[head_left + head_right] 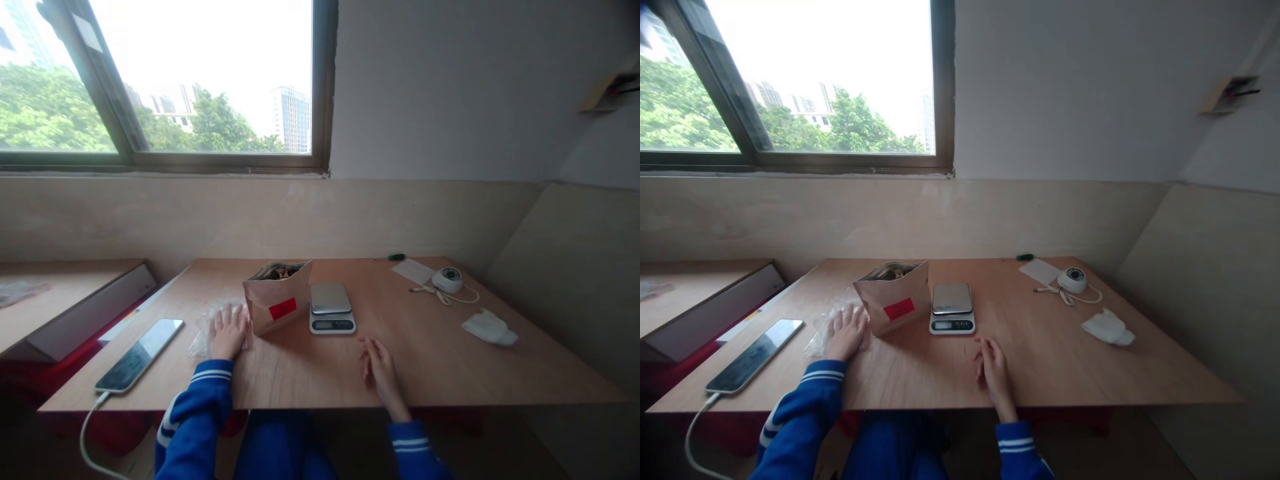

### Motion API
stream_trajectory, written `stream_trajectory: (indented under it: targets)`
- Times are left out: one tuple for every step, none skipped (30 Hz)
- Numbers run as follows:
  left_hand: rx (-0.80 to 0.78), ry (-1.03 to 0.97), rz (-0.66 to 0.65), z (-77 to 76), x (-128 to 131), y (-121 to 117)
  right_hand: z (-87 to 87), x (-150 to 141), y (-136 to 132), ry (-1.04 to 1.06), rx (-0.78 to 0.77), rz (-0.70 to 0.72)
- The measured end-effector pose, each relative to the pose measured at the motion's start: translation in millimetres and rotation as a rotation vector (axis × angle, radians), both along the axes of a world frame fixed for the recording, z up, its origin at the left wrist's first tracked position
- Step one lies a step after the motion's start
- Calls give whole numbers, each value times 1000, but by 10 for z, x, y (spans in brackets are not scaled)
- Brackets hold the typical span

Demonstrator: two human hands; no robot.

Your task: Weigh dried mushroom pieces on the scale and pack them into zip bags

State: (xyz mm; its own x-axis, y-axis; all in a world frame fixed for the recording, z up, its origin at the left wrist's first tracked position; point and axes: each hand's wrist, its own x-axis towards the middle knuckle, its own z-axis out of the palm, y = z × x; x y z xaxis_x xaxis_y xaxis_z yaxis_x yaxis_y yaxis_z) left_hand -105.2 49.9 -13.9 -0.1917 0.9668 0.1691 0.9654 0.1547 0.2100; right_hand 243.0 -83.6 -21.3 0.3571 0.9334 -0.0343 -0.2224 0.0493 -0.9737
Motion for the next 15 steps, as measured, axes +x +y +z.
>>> stream_trajectory:
  targets:
    - [-10,-6,-1,-1,-9,5,2,-1,3,-4,2,-1]
    - [-17,-15,-3,6,-18,10,4,-2,6,-8,4,-2]
    - [-23,-26,-4,17,-27,13,7,-3,8,-10,7,-5]
    - [-27,-38,-5,28,-33,16,13,-4,8,-12,9,-9]
    - [-29,-51,-6,38,-37,18,20,-5,6,-14,8,-13]
    - [-30,-64,-5,44,-38,20,30,-8,4,-17,6,-15]
    - [-27,-79,-7,47,-38,22,40,-10,1,-20,4,-17]
    - [-20,-95,-12,49,-36,21,50,-13,-2,-24,2,-16]
    - [-6,-114,-17,52,-35,17,57,-17,-2,-28,1,-14]
    - [22,-138,-18,59,-34,8,61,-20,-1,-31,0,-13]
    - [67,-169,-15,71,-34,-9,60,-22,3,-33,1,-15]
    - [129,-209,-10,92,-34,-36,55,-24,8,-34,5,-18]
    - [200,-260,-17,123,-31,-73,47,-25,15,-35,11,-22]
    - [270,-324,-42,164,-25,-120,37,-26,22,-36,17,-24]
    - [331,-398,-95,213,-11,-172,26,-26,29,-38,21,-25]
